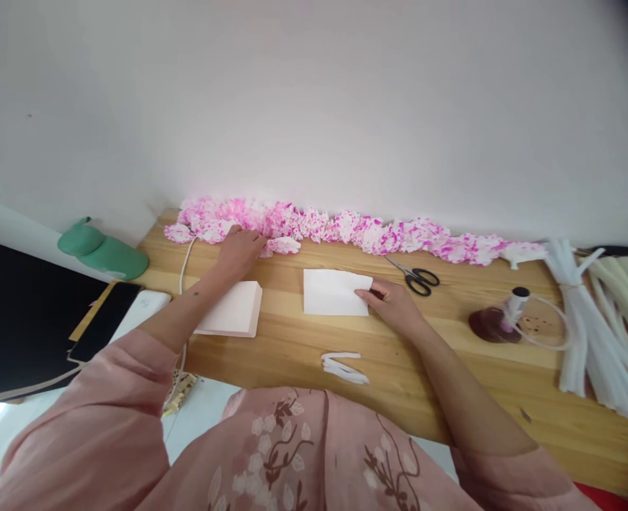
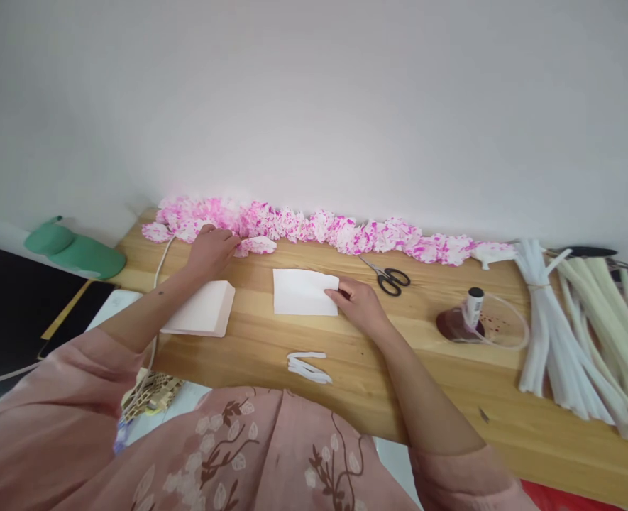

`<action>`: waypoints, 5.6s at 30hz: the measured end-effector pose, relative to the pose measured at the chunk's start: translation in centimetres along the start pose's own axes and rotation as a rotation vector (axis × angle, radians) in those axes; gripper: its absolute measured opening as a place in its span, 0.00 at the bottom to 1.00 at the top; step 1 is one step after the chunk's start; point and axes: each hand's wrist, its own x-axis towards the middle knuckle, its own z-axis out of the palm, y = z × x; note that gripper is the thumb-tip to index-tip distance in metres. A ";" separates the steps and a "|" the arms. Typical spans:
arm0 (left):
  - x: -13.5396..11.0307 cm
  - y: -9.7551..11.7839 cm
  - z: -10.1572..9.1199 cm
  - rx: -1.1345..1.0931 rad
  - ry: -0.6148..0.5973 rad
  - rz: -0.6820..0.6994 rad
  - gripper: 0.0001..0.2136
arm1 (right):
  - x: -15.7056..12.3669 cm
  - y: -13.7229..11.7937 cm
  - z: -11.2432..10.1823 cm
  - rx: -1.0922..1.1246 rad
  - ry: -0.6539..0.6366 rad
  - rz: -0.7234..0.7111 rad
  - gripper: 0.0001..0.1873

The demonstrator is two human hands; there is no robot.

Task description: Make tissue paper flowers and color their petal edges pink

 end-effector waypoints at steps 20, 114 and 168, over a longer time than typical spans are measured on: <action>2.2 2.8 -0.5 -0.099 -0.050 0.065 0.14 | 0.0 0.5 0.2 0.038 0.008 -0.002 0.15; 3.2 1.3 -0.4 -0.142 -0.083 0.189 0.16 | 0.0 -0.1 0.0 0.057 -0.002 0.019 0.16; 1.2 0.3 -1.7 -0.023 -0.109 0.069 0.12 | 0.0 0.3 0.3 0.059 0.024 0.003 0.15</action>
